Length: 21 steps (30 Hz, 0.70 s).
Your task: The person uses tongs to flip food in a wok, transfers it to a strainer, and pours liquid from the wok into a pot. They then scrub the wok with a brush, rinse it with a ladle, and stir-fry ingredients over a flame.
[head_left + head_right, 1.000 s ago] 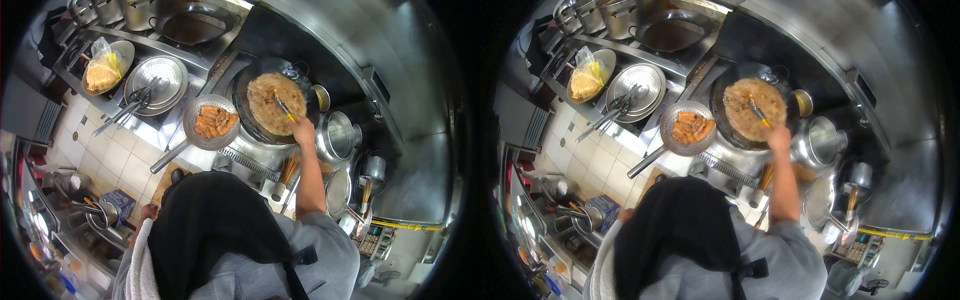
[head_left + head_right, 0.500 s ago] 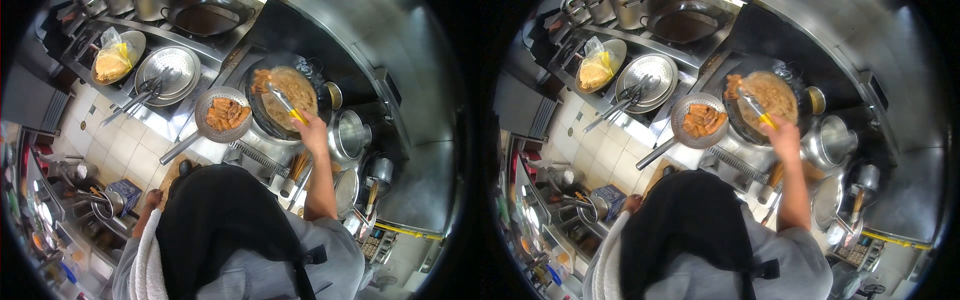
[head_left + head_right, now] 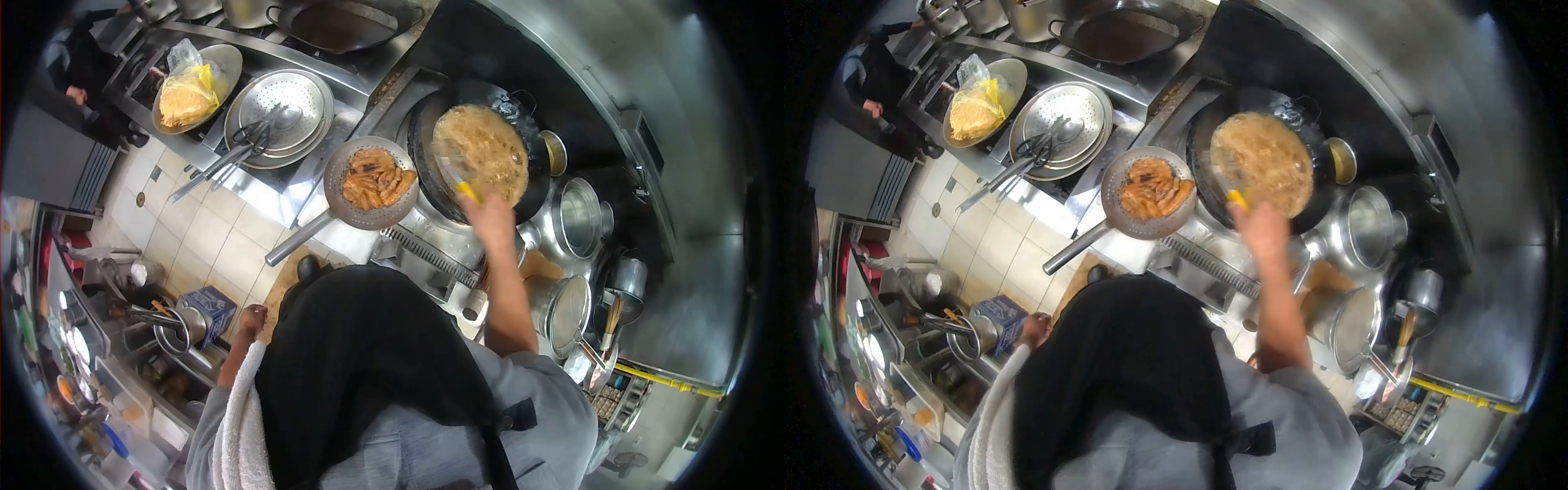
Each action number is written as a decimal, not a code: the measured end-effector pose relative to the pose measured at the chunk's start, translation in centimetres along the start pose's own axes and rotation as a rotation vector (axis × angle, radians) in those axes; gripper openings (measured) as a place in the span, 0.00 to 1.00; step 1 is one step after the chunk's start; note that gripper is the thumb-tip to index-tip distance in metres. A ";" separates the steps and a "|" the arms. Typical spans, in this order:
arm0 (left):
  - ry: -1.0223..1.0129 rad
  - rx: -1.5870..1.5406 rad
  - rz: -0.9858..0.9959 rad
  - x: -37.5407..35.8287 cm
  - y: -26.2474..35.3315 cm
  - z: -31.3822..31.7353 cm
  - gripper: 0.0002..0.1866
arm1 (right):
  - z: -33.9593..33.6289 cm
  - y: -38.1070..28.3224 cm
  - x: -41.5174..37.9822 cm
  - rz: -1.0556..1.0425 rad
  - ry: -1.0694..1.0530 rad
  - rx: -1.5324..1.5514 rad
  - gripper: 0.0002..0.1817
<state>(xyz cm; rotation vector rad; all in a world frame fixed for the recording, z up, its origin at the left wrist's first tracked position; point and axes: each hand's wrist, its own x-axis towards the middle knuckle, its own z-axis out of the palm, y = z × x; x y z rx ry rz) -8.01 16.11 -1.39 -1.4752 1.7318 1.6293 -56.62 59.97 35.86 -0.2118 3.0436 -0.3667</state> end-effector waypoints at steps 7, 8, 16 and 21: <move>0.043 0.457 0.345 -4.7 2.3 0.5 0.17 | -5.0 8.9 1.0 0.124 -0.202 -0.289 0.29; 0.031 0.458 0.356 -3.6 2.1 1.0 0.17 | -4.2 9.0 1.2 0.137 -0.193 -0.294 0.29; 0.043 0.573 0.306 -1.2 1.4 1.6 0.17 | 1.3 9.6 4.0 0.040 -0.087 -0.409 0.20; -0.021 0.477 0.390 -1.1 4.7 0.7 0.14 | -1.3 9.9 1.9 0.025 0.001 -0.380 0.21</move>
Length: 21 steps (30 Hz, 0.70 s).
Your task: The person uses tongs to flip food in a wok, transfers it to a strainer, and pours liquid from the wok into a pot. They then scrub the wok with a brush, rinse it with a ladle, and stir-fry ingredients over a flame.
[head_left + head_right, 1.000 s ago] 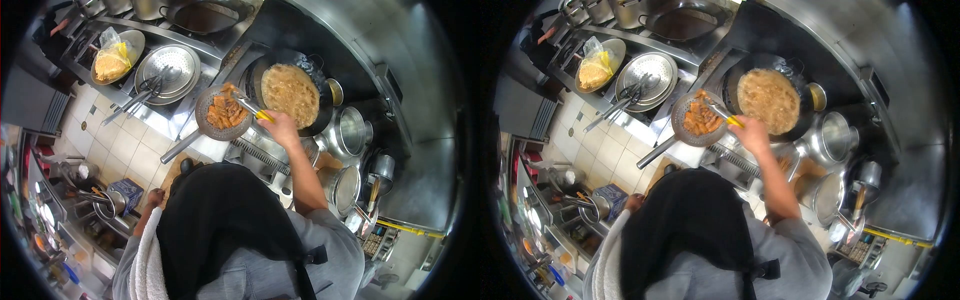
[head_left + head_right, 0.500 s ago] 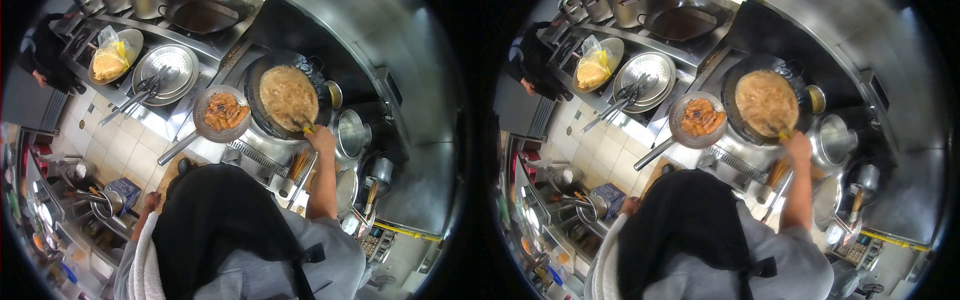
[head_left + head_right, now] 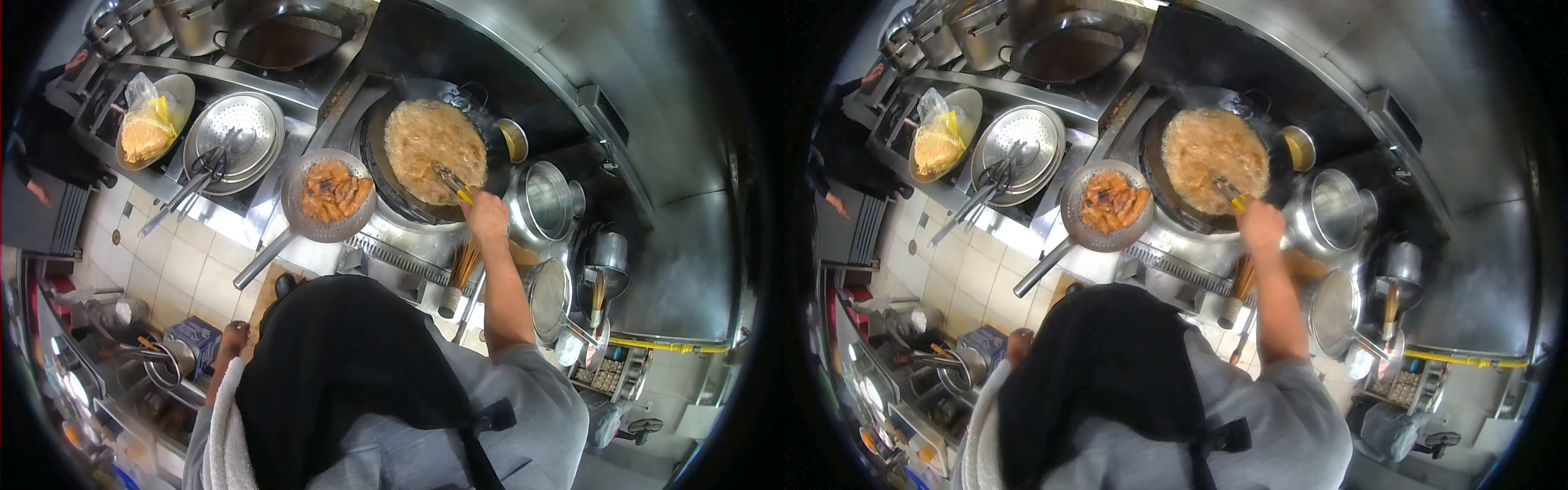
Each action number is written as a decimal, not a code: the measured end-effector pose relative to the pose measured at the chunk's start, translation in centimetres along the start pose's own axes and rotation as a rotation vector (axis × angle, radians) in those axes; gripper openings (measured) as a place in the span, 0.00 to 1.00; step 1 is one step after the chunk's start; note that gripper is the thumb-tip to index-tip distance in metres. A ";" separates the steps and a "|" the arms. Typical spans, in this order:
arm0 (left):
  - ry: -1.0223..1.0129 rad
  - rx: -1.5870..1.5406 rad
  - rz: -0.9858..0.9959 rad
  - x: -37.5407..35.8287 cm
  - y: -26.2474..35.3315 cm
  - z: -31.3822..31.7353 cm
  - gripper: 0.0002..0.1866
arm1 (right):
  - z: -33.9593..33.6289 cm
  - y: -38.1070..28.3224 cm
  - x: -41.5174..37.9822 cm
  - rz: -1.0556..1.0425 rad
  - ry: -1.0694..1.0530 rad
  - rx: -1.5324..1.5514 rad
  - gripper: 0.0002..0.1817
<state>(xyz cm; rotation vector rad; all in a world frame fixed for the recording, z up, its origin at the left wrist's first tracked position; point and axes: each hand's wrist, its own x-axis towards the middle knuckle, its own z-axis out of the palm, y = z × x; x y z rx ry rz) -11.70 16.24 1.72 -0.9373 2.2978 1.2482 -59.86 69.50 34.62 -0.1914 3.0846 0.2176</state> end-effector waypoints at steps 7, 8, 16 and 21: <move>0.021 -0.293 -0.288 0.8 2.2 0.0 0.13 | -1.2 1.5 0.1 0.064 0.090 0.067 0.20; -0.013 -0.118 -0.061 1.6 -0.3 0.6 0.12 | -1.7 1.5 0.0 0.041 0.066 0.047 0.20; -0.074 -0.047 -0.240 -1.8 3.9 0.2 0.13 | 4.5 -1.7 2.6 -0.071 -0.085 -0.124 0.18; -0.055 0.113 0.255 2.0 -5.5 2.3 0.13 | 0.5 -1.1 1.4 -0.025 -0.008 0.089 0.20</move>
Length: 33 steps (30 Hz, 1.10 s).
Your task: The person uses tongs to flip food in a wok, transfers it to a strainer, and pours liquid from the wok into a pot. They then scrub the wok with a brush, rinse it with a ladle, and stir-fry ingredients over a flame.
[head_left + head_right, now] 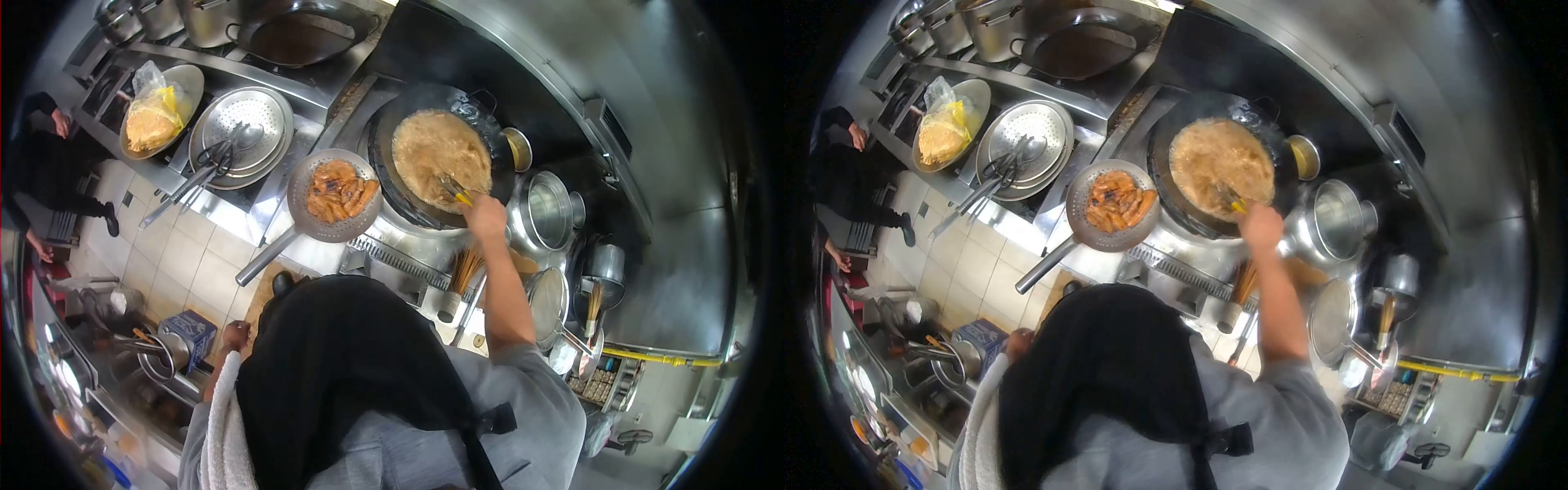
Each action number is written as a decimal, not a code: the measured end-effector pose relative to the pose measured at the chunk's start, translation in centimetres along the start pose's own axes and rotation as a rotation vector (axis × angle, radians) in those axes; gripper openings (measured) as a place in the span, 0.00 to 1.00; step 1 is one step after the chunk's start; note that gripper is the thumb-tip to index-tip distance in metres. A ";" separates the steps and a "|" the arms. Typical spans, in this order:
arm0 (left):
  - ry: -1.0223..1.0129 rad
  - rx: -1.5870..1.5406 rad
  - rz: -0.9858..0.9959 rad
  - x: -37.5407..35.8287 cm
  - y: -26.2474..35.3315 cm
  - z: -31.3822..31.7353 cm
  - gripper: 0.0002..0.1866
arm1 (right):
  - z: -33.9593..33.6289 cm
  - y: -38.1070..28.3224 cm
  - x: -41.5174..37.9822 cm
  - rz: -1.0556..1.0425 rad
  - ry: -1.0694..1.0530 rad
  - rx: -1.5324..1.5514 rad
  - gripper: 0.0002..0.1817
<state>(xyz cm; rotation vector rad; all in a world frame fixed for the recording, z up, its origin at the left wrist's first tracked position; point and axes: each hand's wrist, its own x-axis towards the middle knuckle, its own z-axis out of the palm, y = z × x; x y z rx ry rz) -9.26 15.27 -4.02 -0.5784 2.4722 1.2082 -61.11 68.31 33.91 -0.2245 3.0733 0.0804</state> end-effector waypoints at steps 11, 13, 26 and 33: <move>0.043 -0.216 -0.336 -1.3 7.4 -2.5 0.11 | -0.1 6.0 -2.0 0.188 -0.125 0.761 0.19; 0.081 -0.278 -0.388 -1.3 9.3 -3.1 0.12 | -0.3 6.4 -2.0 0.203 -0.103 0.785 0.18; 0.107 -0.153 -0.502 -1.6 8.4 -3.2 0.13 | -5.1 1.5 -3.9 0.029 -0.149 1.011 0.20; 0.087 -0.264 -0.489 -1.9 5.5 -1.9 0.15 | -1.6 -6.7 -5.0 -0.106 -0.225 0.974 0.22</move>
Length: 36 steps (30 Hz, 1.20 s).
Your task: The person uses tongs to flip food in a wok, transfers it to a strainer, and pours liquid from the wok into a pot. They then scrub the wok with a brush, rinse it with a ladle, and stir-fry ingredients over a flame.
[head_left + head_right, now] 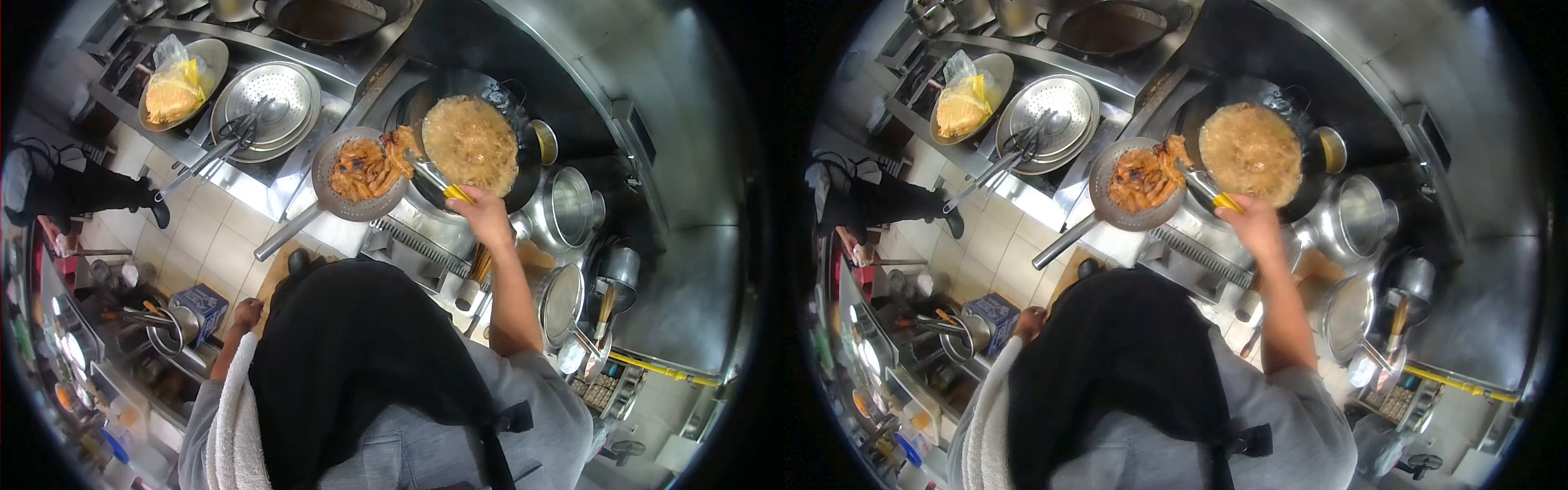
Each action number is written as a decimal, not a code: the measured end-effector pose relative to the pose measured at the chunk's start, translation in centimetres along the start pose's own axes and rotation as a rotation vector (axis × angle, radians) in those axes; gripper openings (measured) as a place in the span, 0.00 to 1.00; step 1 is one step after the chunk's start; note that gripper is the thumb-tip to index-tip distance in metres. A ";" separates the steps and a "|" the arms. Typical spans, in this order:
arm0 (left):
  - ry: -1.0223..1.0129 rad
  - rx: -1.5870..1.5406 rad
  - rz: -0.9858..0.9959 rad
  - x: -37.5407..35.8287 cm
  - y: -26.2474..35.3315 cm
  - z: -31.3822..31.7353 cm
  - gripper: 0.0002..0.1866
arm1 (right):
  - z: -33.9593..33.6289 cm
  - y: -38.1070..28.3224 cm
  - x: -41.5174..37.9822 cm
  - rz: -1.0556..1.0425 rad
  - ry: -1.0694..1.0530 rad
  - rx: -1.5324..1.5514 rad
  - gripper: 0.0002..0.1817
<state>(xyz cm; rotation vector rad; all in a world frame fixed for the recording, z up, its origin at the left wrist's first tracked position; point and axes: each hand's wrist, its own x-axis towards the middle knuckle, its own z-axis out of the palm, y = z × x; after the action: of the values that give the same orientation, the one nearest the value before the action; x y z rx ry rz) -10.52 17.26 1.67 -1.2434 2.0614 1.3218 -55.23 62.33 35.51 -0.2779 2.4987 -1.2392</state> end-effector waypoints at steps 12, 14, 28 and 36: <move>-0.038 0.040 -0.027 -1.9 1.6 -1.0 0.13 | 9.8 -0.2 -4.4 -0.002 -0.102 -0.824 0.28; -0.009 0.031 0.018 0.0 -0.8 -0.2 0.12 | 6.2 -0.1 -5.4 -0.147 0.074 -0.776 0.29; -0.041 0.101 0.041 -2.5 4.9 -0.2 0.11 | -8.3 12.7 8.3 0.414 0.182 -0.761 0.31; -0.011 0.213 0.373 2.5 -1.2 -0.5 0.12 | -8.9 6.6 3.6 0.306 0.323 -0.688 0.24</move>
<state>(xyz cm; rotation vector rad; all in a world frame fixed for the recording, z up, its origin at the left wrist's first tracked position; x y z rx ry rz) -10.79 15.45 -0.42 -0.7853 2.4353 1.2090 -62.07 71.64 34.48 0.1619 3.0253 -0.2929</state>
